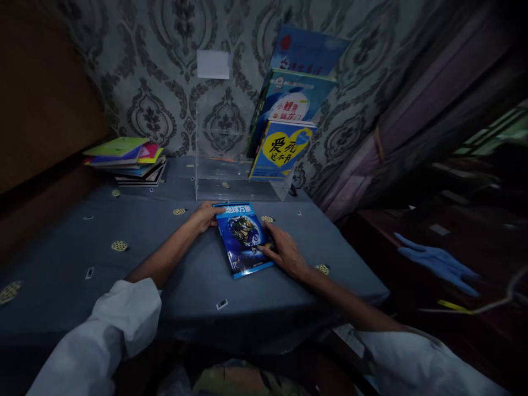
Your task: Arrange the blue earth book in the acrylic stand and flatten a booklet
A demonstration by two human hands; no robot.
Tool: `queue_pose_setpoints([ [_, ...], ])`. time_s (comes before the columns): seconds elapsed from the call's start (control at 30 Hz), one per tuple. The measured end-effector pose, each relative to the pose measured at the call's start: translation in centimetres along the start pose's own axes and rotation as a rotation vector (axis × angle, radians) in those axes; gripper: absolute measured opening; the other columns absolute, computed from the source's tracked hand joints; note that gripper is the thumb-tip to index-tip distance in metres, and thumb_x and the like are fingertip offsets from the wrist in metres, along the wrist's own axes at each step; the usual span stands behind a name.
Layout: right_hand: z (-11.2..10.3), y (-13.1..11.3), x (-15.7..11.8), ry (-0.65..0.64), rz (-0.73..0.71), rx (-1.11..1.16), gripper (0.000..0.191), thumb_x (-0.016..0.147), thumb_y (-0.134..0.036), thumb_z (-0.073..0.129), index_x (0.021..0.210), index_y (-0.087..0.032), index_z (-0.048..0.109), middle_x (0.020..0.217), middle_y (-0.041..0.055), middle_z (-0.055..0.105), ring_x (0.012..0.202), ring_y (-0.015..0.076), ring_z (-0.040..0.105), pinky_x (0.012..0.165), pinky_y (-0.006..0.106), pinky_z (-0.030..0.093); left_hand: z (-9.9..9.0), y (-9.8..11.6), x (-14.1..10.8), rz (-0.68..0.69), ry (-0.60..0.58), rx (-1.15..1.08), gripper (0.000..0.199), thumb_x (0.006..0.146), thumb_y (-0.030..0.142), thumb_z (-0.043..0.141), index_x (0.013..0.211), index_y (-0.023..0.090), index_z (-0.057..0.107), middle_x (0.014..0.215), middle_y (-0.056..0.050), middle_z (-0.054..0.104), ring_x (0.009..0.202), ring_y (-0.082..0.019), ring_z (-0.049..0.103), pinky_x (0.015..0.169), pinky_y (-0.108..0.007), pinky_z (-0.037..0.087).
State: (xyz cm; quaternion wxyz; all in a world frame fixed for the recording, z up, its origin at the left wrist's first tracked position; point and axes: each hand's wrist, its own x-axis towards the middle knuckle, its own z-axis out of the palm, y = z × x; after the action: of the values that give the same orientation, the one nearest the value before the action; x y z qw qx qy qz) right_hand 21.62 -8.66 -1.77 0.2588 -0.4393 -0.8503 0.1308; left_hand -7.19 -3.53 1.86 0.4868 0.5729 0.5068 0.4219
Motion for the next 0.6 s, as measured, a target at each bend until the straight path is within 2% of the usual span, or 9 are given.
queue_pose_setpoints([
  [0.1, -1.1, 0.1, 1.5, -0.013, 0.093, 0.301, 0.068, 0.086, -0.053, 0.068, 0.142, -0.018, 0.052, 0.129, 0.0150, 0.068, 0.116, 0.0324, 0.067, 0.101, 0.052, 0.054, 0.2, 3.2, -0.6, 0.047, 0.007, -0.100, 0.042, 0.069, 0.053, 0.079, 0.085, 0.019, 0.060, 0.066, 0.001, 0.062, 0.058, -0.014, 0.061, 0.056, -0.027, 0.054],
  [0.17, -2.6, 0.5, 3.6, -0.072, 0.087, 0.459, 0.055, 0.085, -0.052, 0.068, 0.126, -0.017, 0.062, 0.113, 0.0115, 0.076, 0.098, 0.0295, 0.074, 0.088, 0.046, 0.061, 0.1, 6.5, -1.6, 0.163, 0.026, -0.109, 0.042, 0.070, 0.051, 0.079, 0.090, 0.019, 0.060, 0.071, 0.002, 0.062, 0.061, -0.014, 0.060, 0.056, -0.024, 0.051],
  [0.2, -3.5, 0.7, 4.8, -0.083, 0.060, 0.482, 0.049, 0.085, -0.052, 0.067, 0.119, -0.017, 0.065, 0.107, 0.0104, 0.077, 0.093, 0.0286, 0.075, 0.084, 0.044, 0.062, 0.0, 8.3, -2.3, 0.271, 0.033, -0.084, 0.040, 0.073, 0.049, 0.078, 0.092, 0.019, 0.061, 0.073, 0.002, 0.063, 0.064, -0.014, 0.061, 0.057, -0.024, 0.051],
  [0.27, -5.2, 1.1, 7.0, -0.020, -0.024, 0.448, 0.040, 0.087, -0.049, 0.065, 0.112, -0.019, 0.067, 0.105, 0.0093, 0.077, 0.094, 0.0282, 0.075, 0.085, 0.043, 0.062, -0.2, 11.7, -4.5, 0.547, 0.037, 0.057, 0.031, 0.082, 0.046, 0.072, 0.093, 0.019, 0.064, 0.085, 0.000, 0.068, 0.077, -0.016, 0.066, 0.070, -0.026, 0.054],
  [0.33, -6.2, 1.6, 8.3, 0.111, -0.144, 0.326, 0.032, 0.092, -0.044, 0.059, 0.109, -0.019, 0.069, 0.104, 0.0103, 0.077, 0.095, 0.0288, 0.074, 0.088, 0.046, 0.061, 0.1, 13.6, -7.1, 0.675, 0.018, 0.237, 0.026, 0.090, 0.043, 0.064, 0.102, 0.020, 0.068, 0.098, -0.003, 0.072, 0.095, -0.021, 0.069, 0.085, -0.032, 0.055],
  [0.37, -6.3, 1.9, 8.4, 0.156, -0.198, 0.270, 0.030, 0.094, -0.041, 0.056, 0.110, -0.019, 0.070, 0.106, 0.0116, 0.077, 0.099, 0.0296, 0.073, 0.091, 0.049, 0.059, 0.5, 13.7, -8.4, 0.680, -0.015, 0.328, 0.026, 0.092, 0.041, 0.061, 0.107, 0.021, 0.070, 0.102, -0.003, 0.074, 0.100, -0.023, 0.070, 0.090, -0.034, 0.055],
  [0.43, -5.5, 2.7, 7.6, 0.165, -0.284, 0.206, 0.028, 0.094, -0.033, 0.055, 0.111, -0.018, 0.072, 0.112, 0.0134, 0.075, 0.107, 0.0306, 0.071, 0.098, 0.052, 0.055, 1.7, 11.9, -10.7, 0.632, -0.145, 0.490, 0.029, 0.096, 0.036, 0.057, 0.120, 0.026, 0.070, 0.118, -0.003, 0.074, 0.115, -0.026, 0.068, 0.103, -0.041, 0.052],
  [0.5, -3.9, 3.7, 6.1, 0.101, -0.350, 0.184, 0.026, 0.092, -0.026, 0.055, 0.110, -0.019, 0.073, 0.116, 0.0132, 0.075, 0.112, 0.0295, 0.069, 0.101, 0.051, 0.054, 3.2, 8.4, -12.4, 0.576, -0.276, 0.632, 0.035, 0.099, 0.033, 0.052, 0.131, 0.031, 0.065, 0.138, -0.003, 0.066, 0.134, -0.026, 0.058, 0.115, -0.046, 0.043],
  [0.6, -1.5, 5.1, 3.9, 0.027, -0.396, 0.168, 0.032, 0.093, -0.016, 0.048, 0.111, -0.022, 0.074, 0.119, 0.0123, 0.074, 0.114, 0.0259, 0.069, 0.102, 0.049, 0.055, 5.0, 2.9, -14.1, 0.518, -0.400, 0.837, 0.051, 0.097, 0.040, 0.059, 0.147, 0.030, 0.052, 0.155, -0.007, 0.050, 0.149, -0.027, 0.039, 0.124, -0.051, 0.031],
])
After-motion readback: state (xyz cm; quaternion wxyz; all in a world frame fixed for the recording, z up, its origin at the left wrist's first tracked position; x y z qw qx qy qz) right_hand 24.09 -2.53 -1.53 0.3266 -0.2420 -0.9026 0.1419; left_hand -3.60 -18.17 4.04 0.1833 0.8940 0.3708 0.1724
